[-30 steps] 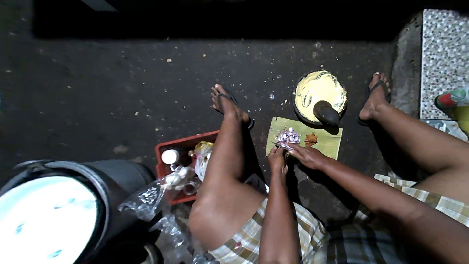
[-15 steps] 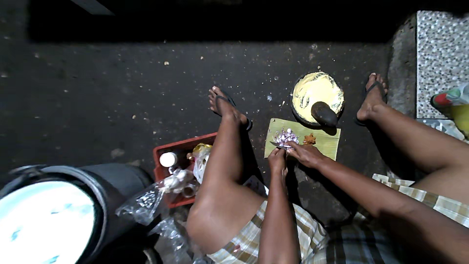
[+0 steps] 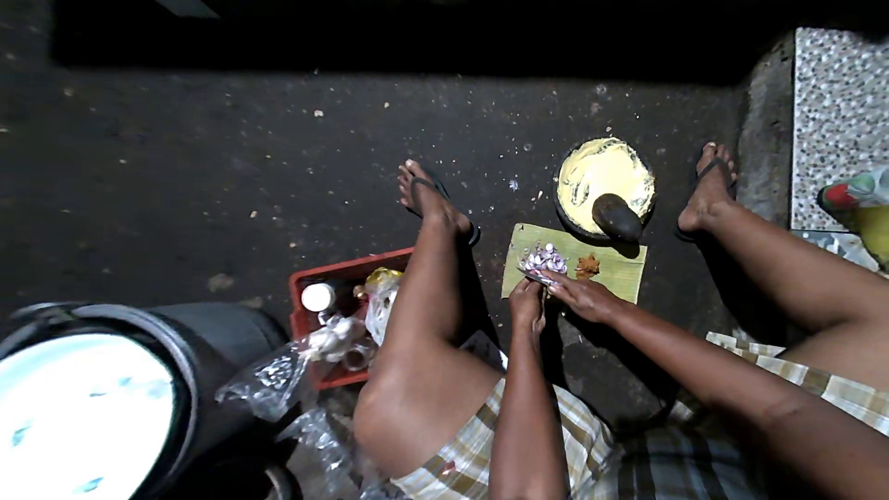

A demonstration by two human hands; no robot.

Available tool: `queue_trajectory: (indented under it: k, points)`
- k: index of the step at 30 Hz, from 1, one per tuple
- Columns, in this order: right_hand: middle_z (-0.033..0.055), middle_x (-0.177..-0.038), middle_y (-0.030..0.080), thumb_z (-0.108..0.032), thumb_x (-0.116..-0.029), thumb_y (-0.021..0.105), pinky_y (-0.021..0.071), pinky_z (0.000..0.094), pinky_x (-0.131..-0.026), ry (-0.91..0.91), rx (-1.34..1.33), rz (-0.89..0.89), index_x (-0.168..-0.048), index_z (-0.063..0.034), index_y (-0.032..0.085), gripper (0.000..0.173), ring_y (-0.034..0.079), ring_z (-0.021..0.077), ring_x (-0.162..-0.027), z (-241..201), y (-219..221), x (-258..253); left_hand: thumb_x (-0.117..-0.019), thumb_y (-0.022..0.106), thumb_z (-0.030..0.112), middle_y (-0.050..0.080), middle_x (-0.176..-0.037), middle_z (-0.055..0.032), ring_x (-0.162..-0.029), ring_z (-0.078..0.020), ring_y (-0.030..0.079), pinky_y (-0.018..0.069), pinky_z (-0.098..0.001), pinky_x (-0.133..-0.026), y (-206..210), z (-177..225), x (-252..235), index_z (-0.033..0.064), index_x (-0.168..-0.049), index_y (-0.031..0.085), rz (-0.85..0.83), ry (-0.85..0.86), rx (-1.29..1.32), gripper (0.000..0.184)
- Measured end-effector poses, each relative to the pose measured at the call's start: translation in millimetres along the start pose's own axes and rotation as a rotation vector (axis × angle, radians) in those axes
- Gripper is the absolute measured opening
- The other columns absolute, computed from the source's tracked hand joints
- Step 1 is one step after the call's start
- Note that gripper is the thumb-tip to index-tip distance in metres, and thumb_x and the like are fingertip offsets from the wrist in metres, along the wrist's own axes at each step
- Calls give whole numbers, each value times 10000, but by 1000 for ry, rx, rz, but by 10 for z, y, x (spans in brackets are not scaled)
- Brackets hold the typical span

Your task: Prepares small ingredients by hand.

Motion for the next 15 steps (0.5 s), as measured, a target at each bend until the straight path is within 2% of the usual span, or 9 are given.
queue_trajectory:
  k: [3,10,14,15]
  points:
    - [207,-1313,663,-491,-1114,288,451,635,-1048,3,18,-5,-1622,-328,304,534,634,416,-1218,-26,-13,-28,-1026,525,13,646,-830,-84,-721,-118,625,550,-266,-699,3,25,-8,-54,-1075,611,-4,1,20,120]
    - [202,-1179,707,-495,-1106,330,496,637,-957,13,103,55,-1562,-288,399,505,676,421,-1109,-44,-46,-70,-1022,516,2,618,-788,-71,-683,-110,604,541,-258,-672,16,-13,-4,-39,-1014,594,-14,-34,-15,89]
    - [196,-1185,710,-487,-1106,340,503,645,-935,16,128,72,-1540,-267,432,495,683,427,-1092,-12,-42,-108,-1009,513,-13,601,-786,-64,-668,-101,585,525,-246,-649,5,-13,-7,-32,-1015,584,-9,-46,-74,73]
    - [195,-1176,712,-484,-1106,345,506,640,-933,23,136,77,-1532,-252,441,494,684,425,-1088,10,-44,-127,-1008,514,-18,604,-800,-66,-675,-101,583,521,-244,-652,10,-17,-16,-37,-1048,591,-24,-51,-81,89]
Point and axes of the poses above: each hand's wrist, its own x-axis away from the middle knuckle, its own y-axis out of the palm, z = x × y, the point moved 8 cm from there along -x, towards the middle knuckle
